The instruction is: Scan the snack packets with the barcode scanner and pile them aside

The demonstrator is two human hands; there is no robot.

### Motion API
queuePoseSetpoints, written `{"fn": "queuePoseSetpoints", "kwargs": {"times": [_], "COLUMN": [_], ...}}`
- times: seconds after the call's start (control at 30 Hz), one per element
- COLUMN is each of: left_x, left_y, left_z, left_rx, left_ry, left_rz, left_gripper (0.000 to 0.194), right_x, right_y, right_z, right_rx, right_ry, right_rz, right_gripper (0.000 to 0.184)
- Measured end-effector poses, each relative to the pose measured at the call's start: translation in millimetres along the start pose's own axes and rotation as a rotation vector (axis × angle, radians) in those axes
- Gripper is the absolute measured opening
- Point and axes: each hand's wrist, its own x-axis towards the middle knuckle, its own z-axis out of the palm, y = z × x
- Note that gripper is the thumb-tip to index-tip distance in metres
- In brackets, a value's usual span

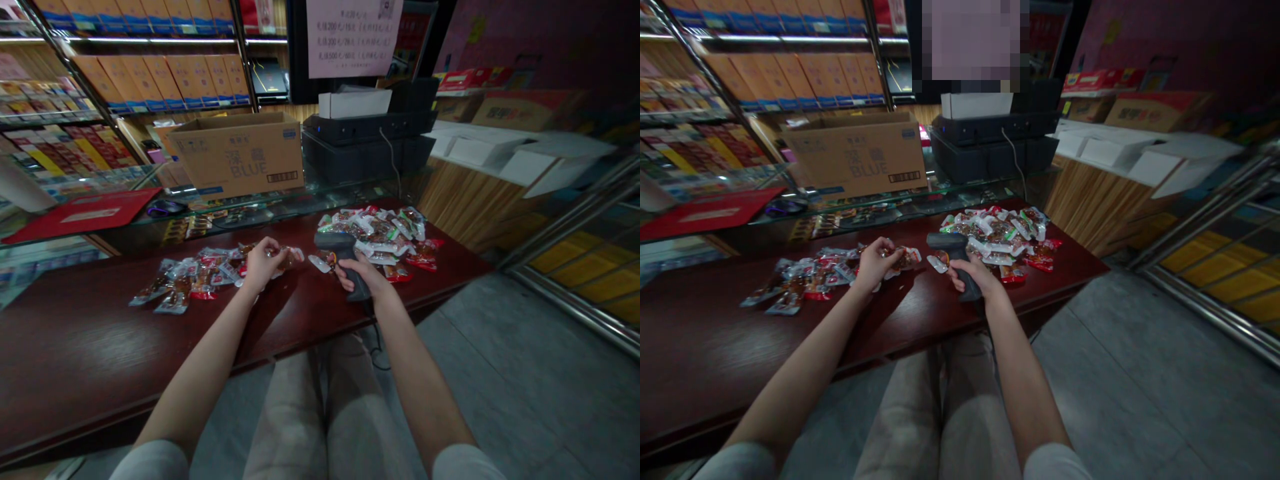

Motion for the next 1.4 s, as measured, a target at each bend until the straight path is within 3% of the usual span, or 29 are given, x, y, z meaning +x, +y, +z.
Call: {"fn": "queuePoseSetpoints", "kwargs": {"times": [0.1,0.33,0.5,1.1,1.23,1.4], "left_x": [-0.6,1.1,0.7,-0.1,-1.1,-0.6], "left_y": [-0.6,0.3,0.7,-5.2,2.9,2.3], "left_z": [-0.9,-3.6,-3.5,3.2,-7.8,-41.4], "left_rx": [-0.002,-0.019,0.016,0.092,0.179,0.593], "left_ry": [-0.029,-0.161,-0.194,-0.155,-0.126,-0.068], "left_rz": [0.012,0.126,0.165,0.206,0.219,0.138], "left_gripper": [0.021,0.042,0.057,0.053,0.054,0.042], "right_x": [-0.2,-1.4,-2.6,-0.9,-1.3,-1.4], "right_y": [0.4,-1.7,-1.5,3.3,2.7,-1.2], "right_z": [-0.8,1.0,2.5,-1.6,-1.3,-2.4], "right_rx": [0.000,-0.011,-0.044,-0.050,-0.033,0.043], "right_ry": [0.000,-0.018,-0.048,-0.039,-0.026,0.024], "right_rz": [-0.008,0.009,0.063,0.043,0.007,-0.074], "right_gripper": [0.031,0.030,0.031,0.027,0.030,0.028]}}
